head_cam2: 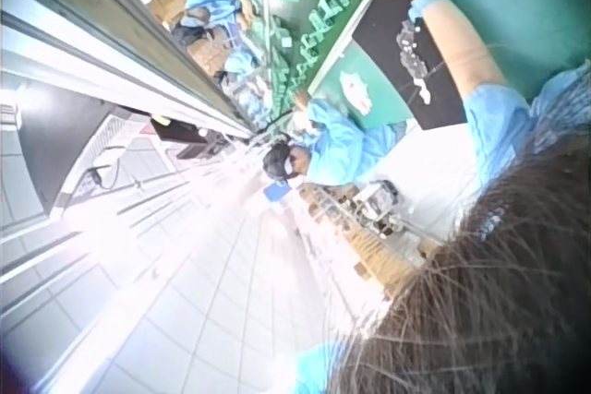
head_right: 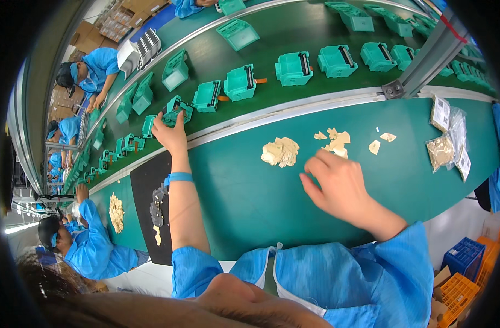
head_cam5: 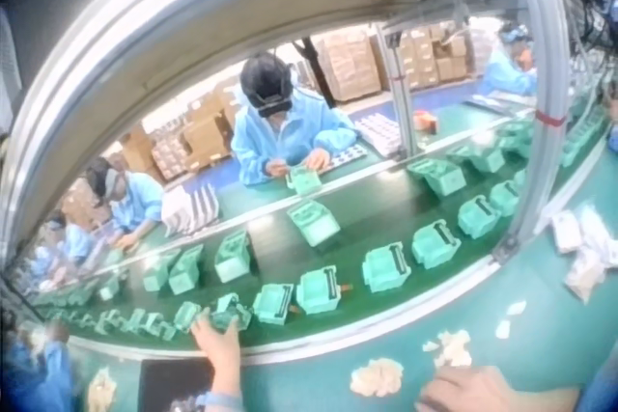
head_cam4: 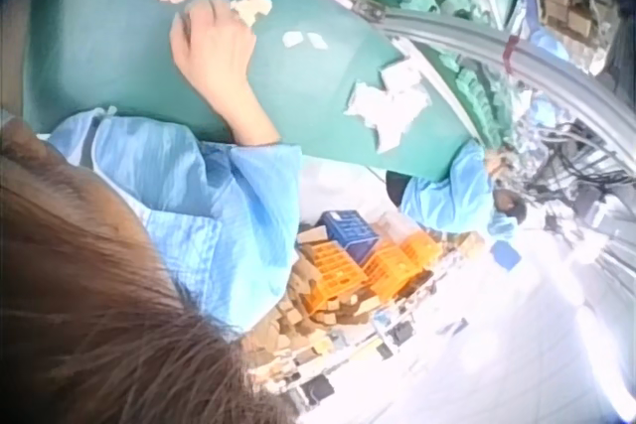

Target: The person assembles small electronic components into plastic housings by hand, on a factory production line.

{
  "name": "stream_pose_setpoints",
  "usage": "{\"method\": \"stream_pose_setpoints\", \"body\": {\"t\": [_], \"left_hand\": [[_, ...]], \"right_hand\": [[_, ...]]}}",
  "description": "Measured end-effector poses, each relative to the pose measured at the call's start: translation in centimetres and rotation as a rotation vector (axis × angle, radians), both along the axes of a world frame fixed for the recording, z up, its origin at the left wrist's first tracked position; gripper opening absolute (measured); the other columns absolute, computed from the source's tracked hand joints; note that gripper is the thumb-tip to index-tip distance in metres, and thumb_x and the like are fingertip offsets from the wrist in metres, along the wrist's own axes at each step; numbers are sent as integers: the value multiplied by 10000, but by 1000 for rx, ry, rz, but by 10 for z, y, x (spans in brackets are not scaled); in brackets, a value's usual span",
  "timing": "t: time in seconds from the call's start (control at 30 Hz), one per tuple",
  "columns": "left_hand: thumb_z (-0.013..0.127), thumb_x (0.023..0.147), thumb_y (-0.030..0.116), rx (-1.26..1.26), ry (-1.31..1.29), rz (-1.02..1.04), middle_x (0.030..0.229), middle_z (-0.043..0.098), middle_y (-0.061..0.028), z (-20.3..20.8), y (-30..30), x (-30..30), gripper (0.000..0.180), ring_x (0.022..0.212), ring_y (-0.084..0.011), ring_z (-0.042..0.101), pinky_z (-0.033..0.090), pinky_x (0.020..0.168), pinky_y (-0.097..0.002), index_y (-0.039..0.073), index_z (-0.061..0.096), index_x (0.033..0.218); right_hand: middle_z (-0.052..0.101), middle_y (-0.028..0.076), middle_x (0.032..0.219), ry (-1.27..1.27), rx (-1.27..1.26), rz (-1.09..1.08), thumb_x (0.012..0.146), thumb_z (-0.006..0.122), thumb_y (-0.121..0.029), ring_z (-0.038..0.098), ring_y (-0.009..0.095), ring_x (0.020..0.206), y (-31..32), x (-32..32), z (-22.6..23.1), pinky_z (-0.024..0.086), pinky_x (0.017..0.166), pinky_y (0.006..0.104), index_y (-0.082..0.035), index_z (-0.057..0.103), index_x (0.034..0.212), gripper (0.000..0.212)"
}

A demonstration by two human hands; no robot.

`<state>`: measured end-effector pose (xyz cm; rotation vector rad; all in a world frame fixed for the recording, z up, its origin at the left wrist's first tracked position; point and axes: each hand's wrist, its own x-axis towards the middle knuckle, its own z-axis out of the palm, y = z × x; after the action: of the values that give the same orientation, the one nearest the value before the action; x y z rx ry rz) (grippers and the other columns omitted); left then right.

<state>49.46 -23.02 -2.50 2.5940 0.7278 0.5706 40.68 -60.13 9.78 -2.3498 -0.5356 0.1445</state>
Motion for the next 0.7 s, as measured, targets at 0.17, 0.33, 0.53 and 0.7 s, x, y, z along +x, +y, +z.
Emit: {"method": "stream_pose_setpoints", "body": {"t": [0.17, 0.33, 0.53, 0.7], "left_hand": [[757, 734, 266, 139, -25, -134, 1281, 374, -236, 27, -37, -12, 676, 1162, -395, 430, 405, 927, -453, 37, 446, 1288], [720, 731, 163, 38, -121, -392, 1326, 348, -229, 54, -83, -58, 607, 1219, -409, 357, 350, 982, -472, 32, 470, 1268], [763, 672, 113, -86, -41, -529, 1353, 349, -196, 65, -126, -93, 663, 1213, -371, 401, 373, 992, -445, 55, 475, 1266], [852, 590, 168, -145, -155, -787, 1397, 287, -227, 78, -130, -118, 911, 1225, -408, 393, 386, 989, -478, 68, 363, 1353]], "right_hand": [[556, 101, 858, -233, -101, -88, 762, 606, -43, 566, 289, 813, 14, 81, -52, 483, 675, 393, -34, 597, 827, 66], [564, 67, 1056, -420, -154, 99, 704, 699, -96, 514, 267, 1036, 76, 149, -108, 443, 868, 367, -39, 621, 936, 251], [576, 96, 975, -336, -348, 241, 684, 711, -132, 507, 283, 1032, 93, 155, -120, 434, 850, 400, -28, 611, 876, 240], [587, 29, 862, 885, 736, 215, 792, 699, -127, 581, 128, 833, 52, 75, -52, 455, 767, 273, -27, 608, 825, 140]]}}
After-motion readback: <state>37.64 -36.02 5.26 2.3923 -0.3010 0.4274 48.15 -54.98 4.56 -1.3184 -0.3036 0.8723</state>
